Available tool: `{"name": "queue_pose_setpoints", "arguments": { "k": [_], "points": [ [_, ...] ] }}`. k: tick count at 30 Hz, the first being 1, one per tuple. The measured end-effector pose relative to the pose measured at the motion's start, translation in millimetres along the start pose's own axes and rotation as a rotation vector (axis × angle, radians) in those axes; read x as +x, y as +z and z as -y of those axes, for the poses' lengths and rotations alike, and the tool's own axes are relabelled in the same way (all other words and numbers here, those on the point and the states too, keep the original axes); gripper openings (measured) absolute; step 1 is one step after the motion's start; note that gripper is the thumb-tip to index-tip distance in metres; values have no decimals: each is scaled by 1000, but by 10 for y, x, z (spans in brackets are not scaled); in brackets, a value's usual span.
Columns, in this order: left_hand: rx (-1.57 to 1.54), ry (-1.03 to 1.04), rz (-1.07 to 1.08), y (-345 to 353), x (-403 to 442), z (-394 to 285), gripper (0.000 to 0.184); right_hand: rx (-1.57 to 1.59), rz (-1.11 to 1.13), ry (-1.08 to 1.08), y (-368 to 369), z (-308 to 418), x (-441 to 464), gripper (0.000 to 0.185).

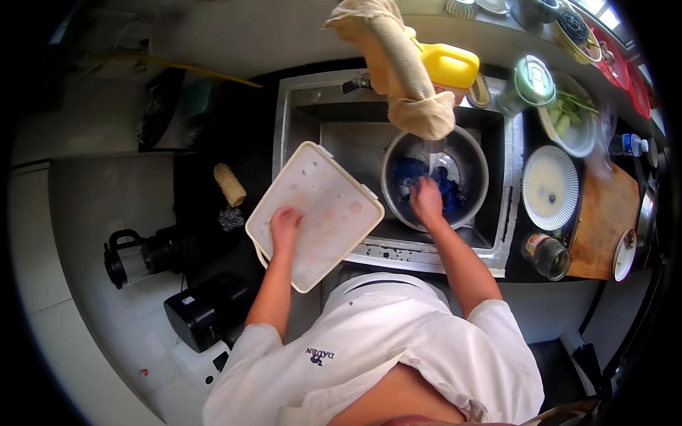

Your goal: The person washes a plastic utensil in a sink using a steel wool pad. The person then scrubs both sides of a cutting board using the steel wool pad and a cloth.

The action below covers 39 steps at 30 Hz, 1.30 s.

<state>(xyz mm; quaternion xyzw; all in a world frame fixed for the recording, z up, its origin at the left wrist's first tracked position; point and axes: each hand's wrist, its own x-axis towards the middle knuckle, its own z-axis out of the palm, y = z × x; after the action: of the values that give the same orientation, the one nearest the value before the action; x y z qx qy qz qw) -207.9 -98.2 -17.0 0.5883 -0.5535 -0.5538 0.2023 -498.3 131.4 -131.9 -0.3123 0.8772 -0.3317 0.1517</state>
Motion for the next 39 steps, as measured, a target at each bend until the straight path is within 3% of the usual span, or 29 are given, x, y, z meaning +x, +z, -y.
{"name": "queue_pose_setpoints", "arguments": {
  "k": [1, 3, 4, 5, 7, 10, 13, 14, 18, 22, 26, 35, 39],
  "points": [
    [167, 76, -139, -440, 45, 340, 13, 102, 42, -44, 34, 168, -23, 20],
    [334, 149, -470, -1276, 114, 1118, 30, 248, 191, 5, 125, 565, -4, 28],
    [698, 55, -488, -1440, -117, 996, 48, 317, 274, 65, 96, 773, 4, 33],
    [880, -108, -739, -1432, -253, 1053, 62, 389, 355, 121, 84, 955, 40, 38],
    [601, -357, -642, -1560, -309, 1285, 60, 321, 450, 113, 291, 1073, 107, 46],
    [-423, -407, -328, -1515, -339, 1466, 57, 199, 553, 94, 476, 1169, 227, 51],
    [-459, -310, -356, -1353, -395, 1189, 50, 179, 513, 116, 372, 1104, 225, 51],
    [-407, -166, -276, -1211, -528, 948, 42, 205, 458, 142, 349, 986, 182, 51],
    [-439, -13, -52, -871, -480, 586, 30, 230, 299, 271, 166, 411, -74, 54],
    [-458, 13, 113, -305, -75, 468, 32, 201, 96, 315, -111, -10, -79, 54],
    [-329, -35, 217, 160, 257, 305, 19, 145, 24, 345, -212, -431, -72, 48],
    [-148, -41, 295, 600, 1013, 291, 27, 192, -38, 504, -161, -758, -64, 37],
    [-31, -112, 279, 761, 1252, 374, 16, 335, -115, 647, -64, -792, -95, 34]
  ]
}}
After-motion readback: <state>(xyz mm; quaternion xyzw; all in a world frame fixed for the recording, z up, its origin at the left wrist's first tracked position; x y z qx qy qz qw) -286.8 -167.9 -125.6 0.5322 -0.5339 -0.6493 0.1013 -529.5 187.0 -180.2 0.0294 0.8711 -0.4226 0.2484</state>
